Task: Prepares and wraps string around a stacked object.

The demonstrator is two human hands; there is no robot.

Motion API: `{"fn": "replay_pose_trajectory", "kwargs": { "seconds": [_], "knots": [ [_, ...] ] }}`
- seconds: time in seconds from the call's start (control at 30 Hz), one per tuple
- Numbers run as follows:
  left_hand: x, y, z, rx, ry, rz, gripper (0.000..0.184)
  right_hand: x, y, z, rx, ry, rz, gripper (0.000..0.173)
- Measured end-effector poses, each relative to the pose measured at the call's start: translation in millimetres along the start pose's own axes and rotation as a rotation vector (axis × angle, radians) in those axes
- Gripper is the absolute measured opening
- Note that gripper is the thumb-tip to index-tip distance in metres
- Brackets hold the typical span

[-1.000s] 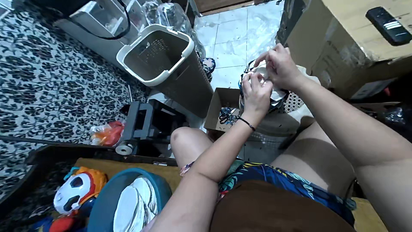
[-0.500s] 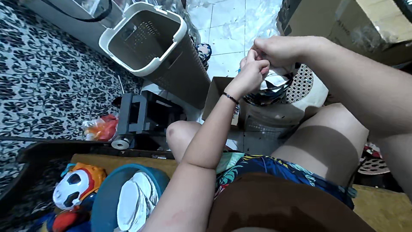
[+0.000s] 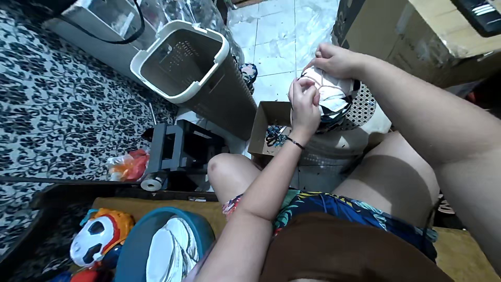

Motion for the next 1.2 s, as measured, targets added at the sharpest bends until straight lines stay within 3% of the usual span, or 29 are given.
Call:
{"fn": "replay_pose_trajectory", "kwargs": {
  "seconds": [0.07,0.17,0.23,0.33,0.47,0.53,0.67,0.8,0.93,1.0,1.1,1.2],
  "knots": [
    [-9,-1,-6,-0.109,-0.102,0.017,0.022,4,10,0,-0.124,0.104,-0.135,0.035],
    [-21,-4,-6,-0.129,-0.126,0.204,0.021,18,22,-12,-0.294,0.211,-0.369,0.056],
    [-33,-7,-4,-0.072,-0.097,0.343,0.020,20,25,-17,-0.322,0.225,-0.440,0.053],
    [-54,-4,-4,0.111,-0.055,0.274,0.018,16,32,-19,-0.308,0.186,-0.406,0.043],
    [-63,12,-7,0.295,0.059,0.076,0.031,-11,44,-14,-0.267,0.079,-0.439,0.063],
    [-59,13,-5,0.329,0.078,0.110,0.016,-17,45,-14,-0.229,0.052,-0.473,0.070],
    [-52,5,6,0.340,0.067,0.280,0.020,-23,57,-13,-0.231,0.161,-0.226,0.054],
    [-38,-7,15,0.268,0.051,0.323,0.020,-26,74,-26,-0.161,0.026,0.098,0.023],
    [-36,-6,21,0.259,0.094,0.342,0.020,4,80,-47,-0.009,0.085,-0.224,0.030],
    [-34,-4,24,0.235,0.145,0.338,0.022,12,79,-52,-0.036,0.095,-0.277,0.040],
    [-34,-2,30,0.131,0.174,0.285,0.020,10,77,-50,-0.239,0.103,0.015,0.037],
    [-40,-5,23,-0.067,-0.021,0.148,0.017,1,67,-43,-0.363,0.080,0.338,0.031]
  ]
}}
Point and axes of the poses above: each hand's wrist, its own z-axis towards the middle knuckle, its own y-axis out of the back of the hand, x = y × z, the point moved 7 cm from there along z, towards the middle knuckle, and after that the axes turned 1 degree about -z, right-handed, at the moved point
